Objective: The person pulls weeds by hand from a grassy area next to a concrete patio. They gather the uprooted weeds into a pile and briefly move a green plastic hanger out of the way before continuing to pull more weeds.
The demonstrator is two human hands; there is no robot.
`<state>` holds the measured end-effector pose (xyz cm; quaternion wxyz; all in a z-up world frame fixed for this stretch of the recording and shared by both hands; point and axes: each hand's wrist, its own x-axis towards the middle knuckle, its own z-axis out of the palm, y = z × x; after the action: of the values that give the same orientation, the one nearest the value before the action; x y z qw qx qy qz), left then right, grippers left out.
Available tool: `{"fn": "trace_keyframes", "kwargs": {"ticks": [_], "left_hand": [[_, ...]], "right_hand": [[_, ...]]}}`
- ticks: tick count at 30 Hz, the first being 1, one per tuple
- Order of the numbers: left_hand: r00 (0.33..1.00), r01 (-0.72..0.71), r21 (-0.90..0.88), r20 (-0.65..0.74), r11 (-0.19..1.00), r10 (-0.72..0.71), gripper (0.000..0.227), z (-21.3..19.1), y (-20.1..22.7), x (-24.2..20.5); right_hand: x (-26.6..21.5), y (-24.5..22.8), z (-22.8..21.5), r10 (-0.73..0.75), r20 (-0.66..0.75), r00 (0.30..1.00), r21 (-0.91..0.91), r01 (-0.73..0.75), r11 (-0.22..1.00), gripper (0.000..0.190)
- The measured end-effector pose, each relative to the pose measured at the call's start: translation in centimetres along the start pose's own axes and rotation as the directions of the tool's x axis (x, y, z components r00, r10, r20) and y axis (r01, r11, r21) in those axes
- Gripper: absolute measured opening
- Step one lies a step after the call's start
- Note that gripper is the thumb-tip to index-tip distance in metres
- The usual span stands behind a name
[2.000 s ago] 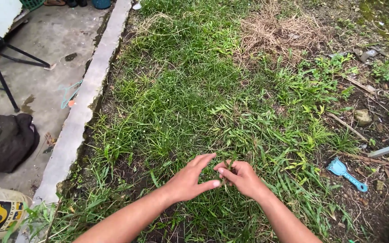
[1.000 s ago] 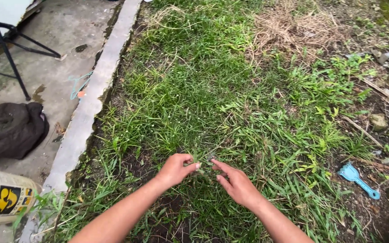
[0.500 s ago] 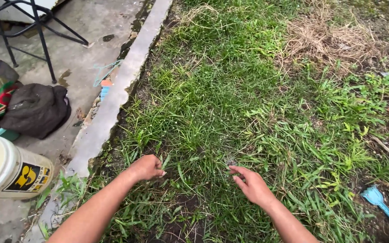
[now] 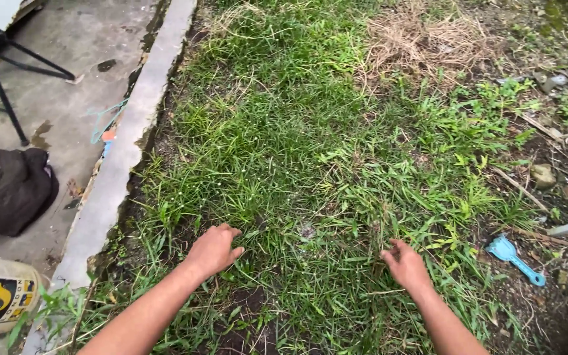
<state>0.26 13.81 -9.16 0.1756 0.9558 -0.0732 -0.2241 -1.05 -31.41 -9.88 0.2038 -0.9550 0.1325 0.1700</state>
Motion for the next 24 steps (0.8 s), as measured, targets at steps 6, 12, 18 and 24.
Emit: {"fn": "trace_keyframes", "kwargs": {"ticks": [6,12,18,24], "left_hand": [[0.993,0.017,-0.079,0.114,0.997,-0.008,0.043,-1.0,5.6,-1.3],[0.987,-0.039,-0.063,0.154,0.997,0.049,0.041,0.4,8.3,-1.1],[0.976,-0.029,-0.124,0.212,0.992,0.055,0.038,-0.1,12.4,-1.8],[0.967,-0.063,-0.167,0.234,0.984,0.101,0.038,0.3,14.2,-2.0]], "right_hand": [[0.2,1.3,5.5,0.056,0.207,0.977,-0.021,-0.052,0.998,0.077],[-0.7,0.2,6.1,0.065,0.25,0.966,0.066,-0.084,0.994,0.055],[-0.3,0.9,5.9,0.045,0.127,0.991,0.076,-0.055,0.996,0.03],[0.3,0.7,6.4,-0.051,0.03,0.998,0.216,0.044,0.975,0.033]]}}
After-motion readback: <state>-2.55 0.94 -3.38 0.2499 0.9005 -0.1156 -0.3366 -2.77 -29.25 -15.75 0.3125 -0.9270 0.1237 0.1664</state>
